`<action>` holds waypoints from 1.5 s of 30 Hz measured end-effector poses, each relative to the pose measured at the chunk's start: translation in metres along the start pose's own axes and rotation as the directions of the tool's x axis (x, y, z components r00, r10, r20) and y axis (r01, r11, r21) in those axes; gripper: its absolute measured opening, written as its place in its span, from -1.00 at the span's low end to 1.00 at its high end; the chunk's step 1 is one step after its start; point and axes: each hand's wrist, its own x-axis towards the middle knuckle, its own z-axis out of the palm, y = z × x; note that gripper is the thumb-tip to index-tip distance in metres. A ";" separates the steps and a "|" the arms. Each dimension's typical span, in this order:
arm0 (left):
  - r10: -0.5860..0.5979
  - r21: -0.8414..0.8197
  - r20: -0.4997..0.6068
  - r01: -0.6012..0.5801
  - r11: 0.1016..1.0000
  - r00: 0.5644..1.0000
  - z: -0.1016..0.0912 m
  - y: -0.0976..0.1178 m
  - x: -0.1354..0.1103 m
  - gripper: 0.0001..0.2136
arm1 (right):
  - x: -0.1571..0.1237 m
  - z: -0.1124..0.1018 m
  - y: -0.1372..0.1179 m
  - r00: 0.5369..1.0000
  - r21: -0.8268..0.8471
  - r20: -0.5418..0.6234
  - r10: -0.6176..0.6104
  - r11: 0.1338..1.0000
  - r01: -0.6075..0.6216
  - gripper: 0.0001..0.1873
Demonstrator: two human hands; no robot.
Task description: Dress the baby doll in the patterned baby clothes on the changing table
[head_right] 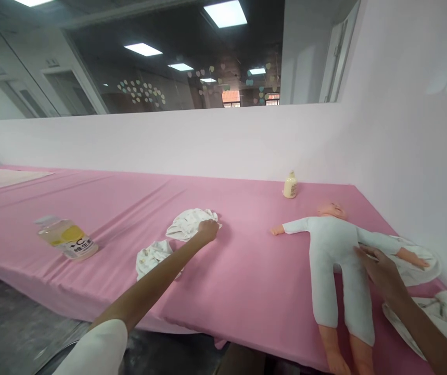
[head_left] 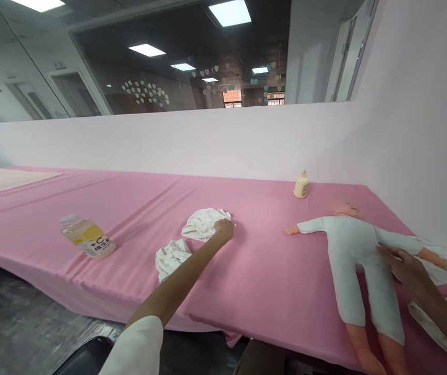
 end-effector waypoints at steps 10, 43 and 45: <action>0.116 -0.403 -0.149 -0.167 0.900 0.982 -0.052 -0.016 -0.011 -0.75 | -0.057 0.008 -0.055 0.900 0.028 -0.072 -0.430 0.901 0.433 -0.53; -0.188 -0.860 -0.192 -0.073 0.504 0.963 -0.049 -0.056 -0.167 -0.76 | -0.129 0.005 -0.076 0.976 0.438 0.213 0.043 0.889 -0.135 -0.65; -0.166 -0.728 -0.222 -0.050 0.684 0.961 -0.018 -0.069 -0.170 -0.75 | -0.142 0.007 -0.059 0.972 0.436 0.237 0.008 0.893 -0.114 -0.57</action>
